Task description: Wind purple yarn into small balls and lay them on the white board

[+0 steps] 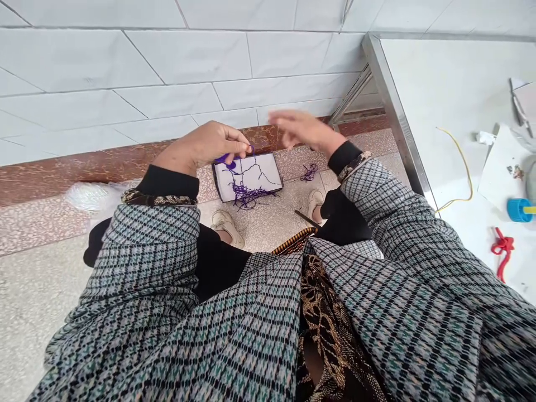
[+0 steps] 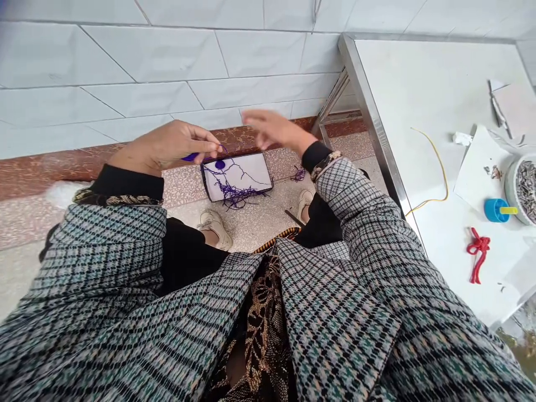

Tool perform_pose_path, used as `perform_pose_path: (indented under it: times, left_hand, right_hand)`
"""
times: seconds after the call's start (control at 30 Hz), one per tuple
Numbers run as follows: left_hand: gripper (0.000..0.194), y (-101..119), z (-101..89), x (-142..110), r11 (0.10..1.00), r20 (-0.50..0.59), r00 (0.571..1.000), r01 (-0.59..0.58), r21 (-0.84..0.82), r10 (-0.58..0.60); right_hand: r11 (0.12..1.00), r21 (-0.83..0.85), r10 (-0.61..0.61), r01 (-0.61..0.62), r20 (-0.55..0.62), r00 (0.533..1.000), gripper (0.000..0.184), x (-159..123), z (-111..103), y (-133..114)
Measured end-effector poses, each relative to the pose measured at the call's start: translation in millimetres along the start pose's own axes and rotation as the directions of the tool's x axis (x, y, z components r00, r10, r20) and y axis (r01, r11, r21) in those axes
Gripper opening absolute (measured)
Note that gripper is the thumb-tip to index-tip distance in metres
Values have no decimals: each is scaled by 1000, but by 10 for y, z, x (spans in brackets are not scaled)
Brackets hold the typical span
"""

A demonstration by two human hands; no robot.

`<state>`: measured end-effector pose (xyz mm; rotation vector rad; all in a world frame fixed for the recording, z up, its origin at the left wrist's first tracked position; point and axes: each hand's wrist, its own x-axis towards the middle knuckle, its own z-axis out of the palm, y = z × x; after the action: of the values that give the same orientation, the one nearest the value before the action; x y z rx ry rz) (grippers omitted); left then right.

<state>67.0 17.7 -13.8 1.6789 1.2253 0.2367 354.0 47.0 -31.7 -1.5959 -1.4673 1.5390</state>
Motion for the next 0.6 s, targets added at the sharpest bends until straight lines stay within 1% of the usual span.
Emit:
perform_pose_path:
  times: [0.03, 0.07, 0.1, 0.13, 0.17, 0.2, 0.27, 0.3, 0.33, 0.37, 0.4, 0.43, 0.47, 0.5, 0.57, 0.6]
  left_hand:
    - [38, 16, 13, 8, 1000, 7, 1000, 19, -18, -19]
    - [38, 30, 20, 5, 998, 14, 999, 42, -40, -42]
    - [38, 37, 20, -7, 997, 18, 998, 56, -62, -55]
    - [38, 37, 16, -26, 995, 23, 998, 60, -77, -59]
    - [38, 27, 7, -49, 994, 35, 998, 64, -86, -61]
    - [39, 8, -5, -76, 994, 59, 996, 71, -89, -66]
    - [42, -53, -37, -140, 992, 127, 988, 99, -80, -88]
    - [43, -91, -58, -178, 991, 156, 982, 117, -69, -105]
    - [42, -131, -82, -222, 989, 174, 977, 133, -58, -121]
    - [40, -174, -112, -273, 989, 181, 975, 142, -47, -131]
    - [35, -219, -149, -330, 988, 178, 974, 149, -33, -141]
    - [30, -267, -195, -393, 988, 164, 975, 155, -16, -150]
    - [26, -317, -248, -460, 987, 142, 977, 161, -2, -159]
    - [23, -371, -308, -528, 985, 112, 979, 171, 7, -171]
    - [21, -482, -436, -658, 979, 47, 978, 204, -2, -204]
    - [22, -537, -497, -711, 976, 25, 976, 219, -16, -219]
  right_hand:
    - [998, 35, -66, 60, 230, 971, 24, 22, 179, 29]
    - [994, 51, -109, 97, 394, 913, 30, 37, 321, 63]
    - [990, 64, -142, 127, 501, 853, 34, 44, 418, 94]
    - [987, 68, -158, 145, 559, 814, 36, 42, 464, 112]
    - [987, 65, -159, 149, 558, 814, 37, 35, 458, 113]
    - [988, 66, -153, 140, 514, 844, 37, 23, 402, 94]
    - [991, 102, -122, 91, 357, 926, 36, -1, 168, 14]
    - [989, 133, -95, 63, 247, 964, 35, -9, 7, -30]
    - [986, 161, -59, 38, 129, 990, 34, -14, -171, -62]
    - [986, 168, -16, 18, -9, 1000, 34, -17, -354, -74]
    - [989, 146, 28, -4, -163, 986, 34, -22, -534, -58]
    - [995, 84, 78, -55, -301, 950, 35, -32, -703, -13]
    - [991, 4, 121, -132, -422, 899, 37, -50, -855, 59]
    - [979, -38, 156, -201, -494, 855, 39, -78, -985, 149]
    - [941, -105, 203, -322, -584, 786, 38, -167, -1179, 343]
    - [915, -149, 217, -375, -602, 769, 33, -223, -1245, 424]
